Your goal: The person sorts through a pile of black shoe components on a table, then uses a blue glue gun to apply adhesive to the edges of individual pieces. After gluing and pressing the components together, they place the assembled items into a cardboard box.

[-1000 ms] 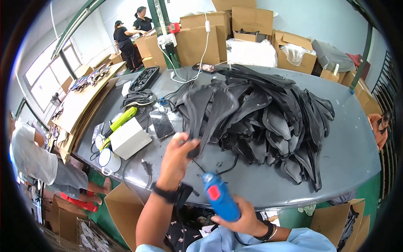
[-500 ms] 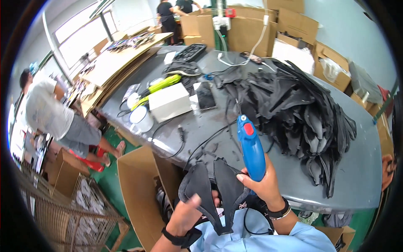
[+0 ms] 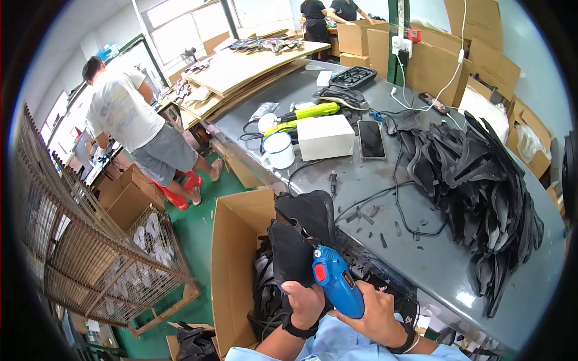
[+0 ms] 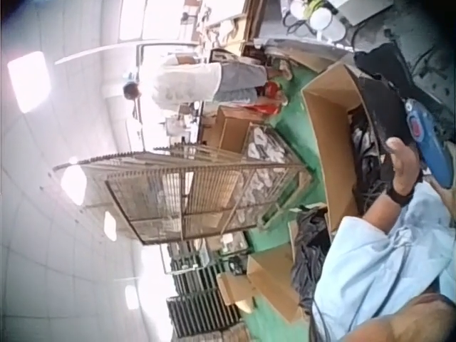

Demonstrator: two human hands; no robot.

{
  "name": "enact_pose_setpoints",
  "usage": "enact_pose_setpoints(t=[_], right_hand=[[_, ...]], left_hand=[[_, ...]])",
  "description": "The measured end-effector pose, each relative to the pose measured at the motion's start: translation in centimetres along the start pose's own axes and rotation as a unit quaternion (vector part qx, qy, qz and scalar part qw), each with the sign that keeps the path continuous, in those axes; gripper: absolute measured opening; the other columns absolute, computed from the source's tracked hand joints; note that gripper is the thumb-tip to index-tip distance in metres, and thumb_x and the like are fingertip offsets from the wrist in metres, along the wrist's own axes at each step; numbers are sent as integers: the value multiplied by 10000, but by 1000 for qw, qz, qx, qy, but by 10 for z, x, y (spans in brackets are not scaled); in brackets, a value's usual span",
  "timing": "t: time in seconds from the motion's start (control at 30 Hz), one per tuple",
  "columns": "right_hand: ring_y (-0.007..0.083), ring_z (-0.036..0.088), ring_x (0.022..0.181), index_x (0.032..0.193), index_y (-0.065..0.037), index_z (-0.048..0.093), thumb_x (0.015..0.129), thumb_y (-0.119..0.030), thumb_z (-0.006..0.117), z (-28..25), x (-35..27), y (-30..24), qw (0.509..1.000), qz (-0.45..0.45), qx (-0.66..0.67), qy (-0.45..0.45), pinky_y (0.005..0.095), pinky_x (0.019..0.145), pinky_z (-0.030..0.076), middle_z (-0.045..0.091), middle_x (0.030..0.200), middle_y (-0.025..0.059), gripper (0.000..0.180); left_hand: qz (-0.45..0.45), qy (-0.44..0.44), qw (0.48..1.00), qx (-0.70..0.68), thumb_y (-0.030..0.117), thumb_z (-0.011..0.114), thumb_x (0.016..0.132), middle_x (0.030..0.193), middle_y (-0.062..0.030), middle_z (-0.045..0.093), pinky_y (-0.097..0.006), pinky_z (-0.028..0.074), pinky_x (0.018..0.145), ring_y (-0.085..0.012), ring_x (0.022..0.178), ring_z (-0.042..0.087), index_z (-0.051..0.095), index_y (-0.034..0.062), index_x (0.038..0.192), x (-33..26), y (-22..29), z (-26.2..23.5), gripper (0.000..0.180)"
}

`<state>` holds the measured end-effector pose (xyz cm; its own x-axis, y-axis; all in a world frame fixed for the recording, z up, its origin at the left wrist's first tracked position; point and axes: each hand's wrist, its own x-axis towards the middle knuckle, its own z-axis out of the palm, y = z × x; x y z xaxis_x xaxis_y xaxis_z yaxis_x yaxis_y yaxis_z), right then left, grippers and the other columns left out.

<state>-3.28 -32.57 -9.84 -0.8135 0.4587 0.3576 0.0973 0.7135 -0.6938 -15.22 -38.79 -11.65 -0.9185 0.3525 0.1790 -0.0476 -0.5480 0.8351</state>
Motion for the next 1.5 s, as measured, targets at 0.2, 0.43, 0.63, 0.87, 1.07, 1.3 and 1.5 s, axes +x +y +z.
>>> enact_pose_setpoints(t=[0.2,0.43,0.63,0.87,1.07,1.3,1.5], right_hand=[[284,659,598,1071,45,451,633,-355,846,-3,2,-10,1000,-12,12,-13,355,543,525,625,728,159,713],[288,662,618,1071,43,460,632,-368,846,-10,8,-16,1000,-23,11,-7,353,564,529,628,790,176,715],[179,639,862,1136,-13,460,632,-261,864,-31,41,-1,936,202,286,32,309,695,511,615,954,112,692],[143,541,821,1109,-21,474,714,-227,782,-48,58,11,941,152,282,108,295,739,450,547,906,65,542],[141,554,837,1121,-13,464,727,-228,784,-41,56,2,936,111,321,88,285,744,458,556,924,70,551],[254,685,723,1155,3,430,701,-325,812,-35,39,-8,977,84,189,45,341,632,537,663,853,157,677],[289,660,608,1085,36,462,665,-340,828,-13,10,-3,999,-20,44,1,346,557,519,629,735,155,672]], left_hand=[[-37,-60,996,53,881,315,663,1174,-68,524,-307,432,898,-163,1048,521,381,52,1340,-4,-17,-25,1072],[-37,-120,987,-96,582,516,867,1214,-108,504,-319,407,924,-185,1078,503,448,-12,1252,-15,-27,-43,710],[-55,-112,986,106,273,650,868,969,-63,630,-254,448,820,-118,890,569,575,-39,1068,-1,16,-35,378],[318,-98,934,130,117,513,861,989,-167,576,-320,472,779,-227,788,575,496,-49,995,-11,13,-11,214],[-115,-197,973,-42,517,580,850,1147,-142,554,-369,453,862,-242,981,563,474,-45,1196,-51,-13,3,668],[-109,-110,974,-165,533,470,911,1260,-132,476,-408,384,1004,-250,1132,497,417,67,1257,-3,21,15,583],[91,-40,970,-220,436,412,962,1280,-154,464,-360,475,967,-278,1205,471,405,53,1260,27,36,16,485]])
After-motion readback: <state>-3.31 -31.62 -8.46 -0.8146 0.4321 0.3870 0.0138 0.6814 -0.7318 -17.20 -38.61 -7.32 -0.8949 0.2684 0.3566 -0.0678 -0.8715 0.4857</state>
